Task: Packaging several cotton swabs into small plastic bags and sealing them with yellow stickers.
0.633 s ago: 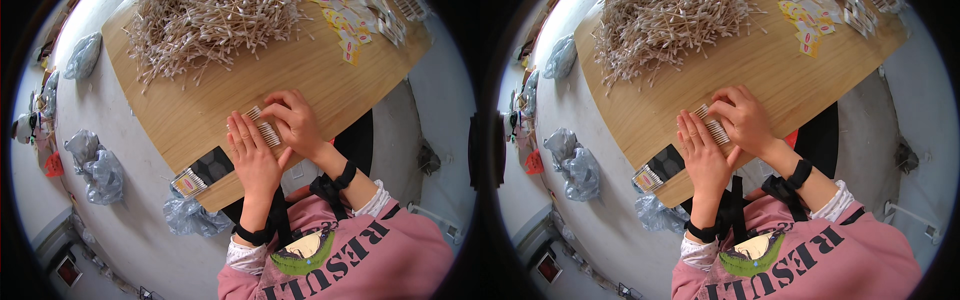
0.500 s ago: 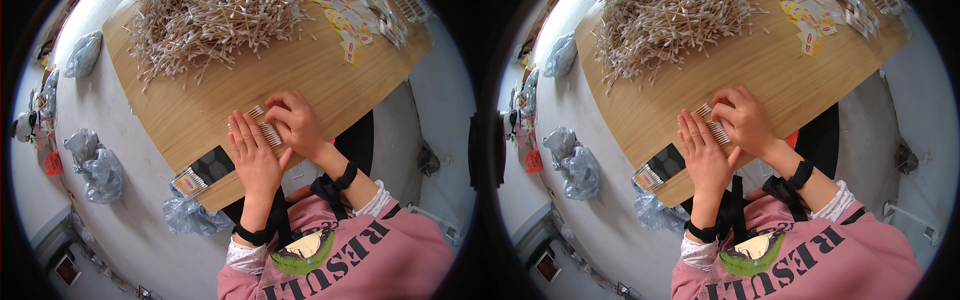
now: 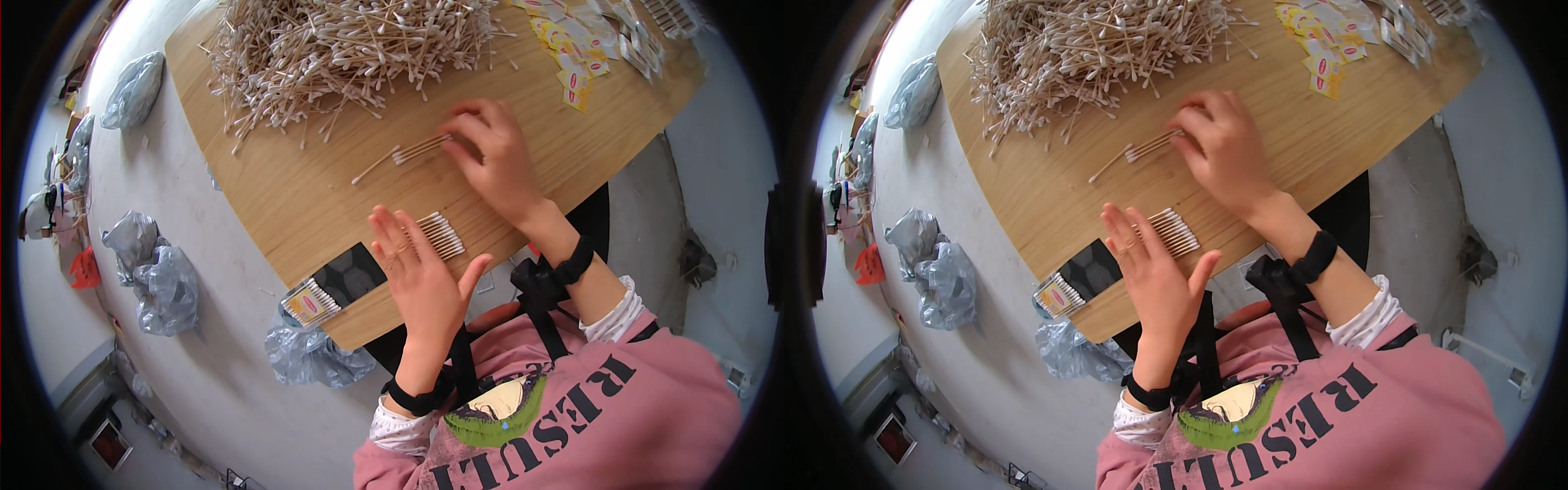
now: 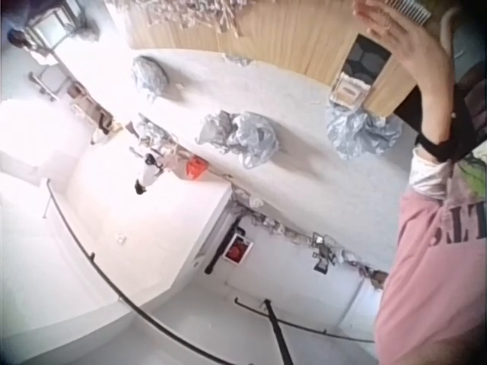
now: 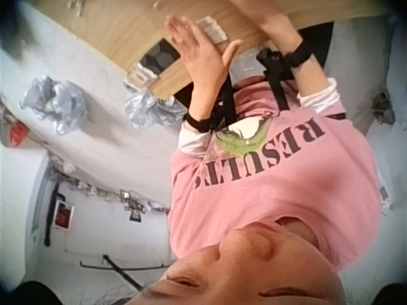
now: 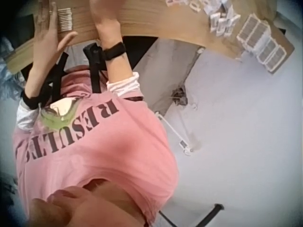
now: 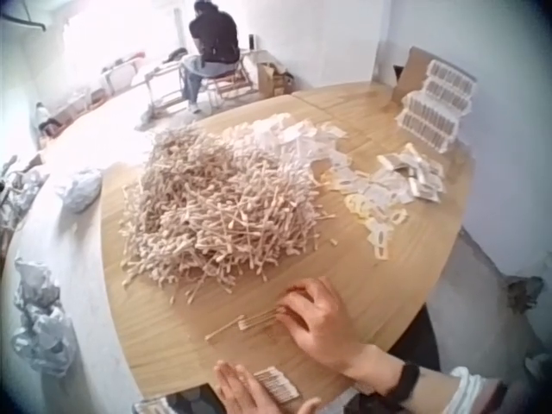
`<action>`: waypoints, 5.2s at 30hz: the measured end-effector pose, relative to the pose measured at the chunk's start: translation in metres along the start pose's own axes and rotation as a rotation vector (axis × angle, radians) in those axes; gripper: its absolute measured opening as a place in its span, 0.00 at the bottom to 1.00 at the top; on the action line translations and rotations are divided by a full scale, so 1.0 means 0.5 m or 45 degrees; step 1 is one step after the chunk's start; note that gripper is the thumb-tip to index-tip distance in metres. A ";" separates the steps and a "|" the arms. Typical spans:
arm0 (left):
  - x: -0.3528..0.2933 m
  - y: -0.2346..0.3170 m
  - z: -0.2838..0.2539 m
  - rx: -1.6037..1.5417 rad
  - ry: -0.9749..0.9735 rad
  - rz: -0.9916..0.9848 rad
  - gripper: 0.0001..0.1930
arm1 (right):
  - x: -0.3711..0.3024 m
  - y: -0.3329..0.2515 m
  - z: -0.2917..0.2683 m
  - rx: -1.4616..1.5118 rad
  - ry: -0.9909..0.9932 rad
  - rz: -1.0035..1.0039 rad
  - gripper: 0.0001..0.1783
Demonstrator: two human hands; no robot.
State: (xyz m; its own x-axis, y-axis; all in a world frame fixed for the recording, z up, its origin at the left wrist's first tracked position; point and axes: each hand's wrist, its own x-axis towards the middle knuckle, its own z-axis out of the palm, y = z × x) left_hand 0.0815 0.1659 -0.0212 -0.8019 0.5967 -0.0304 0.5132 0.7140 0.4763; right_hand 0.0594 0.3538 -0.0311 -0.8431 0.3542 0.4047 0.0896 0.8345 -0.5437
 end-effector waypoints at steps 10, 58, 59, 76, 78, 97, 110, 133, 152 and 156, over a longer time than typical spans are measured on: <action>0.031 -0.016 0.004 -1.612 0.477 -0.206 0.45 | -0.144 -0.137 0.019 1.337 0.079 0.659 0.28; -0.018 -0.127 -0.115 -1.254 1.147 -0.484 0.23 | -0.076 -0.140 0.086 -0.189 -0.460 -0.214 0.35; -0.036 -0.180 -0.127 -1.223 1.164 -0.493 0.23 | -0.084 -0.146 0.105 -0.159 -0.446 -0.196 0.35; -0.014 -0.315 -0.093 -1.057 0.635 -0.861 0.23 | -0.067 -0.293 0.220 -0.126 -0.370 -0.276 0.32; -0.019 -0.322 -0.086 -1.157 0.631 -0.857 0.23 | -0.069 -0.302 0.228 -0.109 -0.378 -0.296 0.32; -0.010 -0.288 -0.102 -0.491 0.678 -0.811 0.22 | -0.085 -0.389 0.263 0.545 -0.309 -0.122 0.28; -0.069 -0.354 -0.119 -1.028 0.488 -0.800 0.27 | -0.125 -0.369 0.213 1.540 -0.194 0.519 0.38; -0.078 -0.352 -0.116 -0.902 0.439 -0.703 0.19 | -0.132 -0.393 0.202 1.625 -0.172 0.584 0.42; 0.154 -0.079 -0.077 -0.122 0.252 0.223 0.14 | -0.029 0.001 -0.015 0.150 -0.181 -0.151 0.18; 0.179 -0.071 -0.053 -0.257 0.157 0.087 0.09 | -0.057 0.018 -0.024 0.160 -0.247 -0.183 0.13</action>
State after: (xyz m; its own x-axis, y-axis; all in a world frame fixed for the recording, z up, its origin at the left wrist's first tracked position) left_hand -0.0166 0.1843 -0.0178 -0.8051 0.5830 0.1097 0.5061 0.5785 0.6397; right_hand 0.0906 0.3561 -0.0389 -0.9294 0.1381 0.3422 -0.0948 0.8070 -0.5830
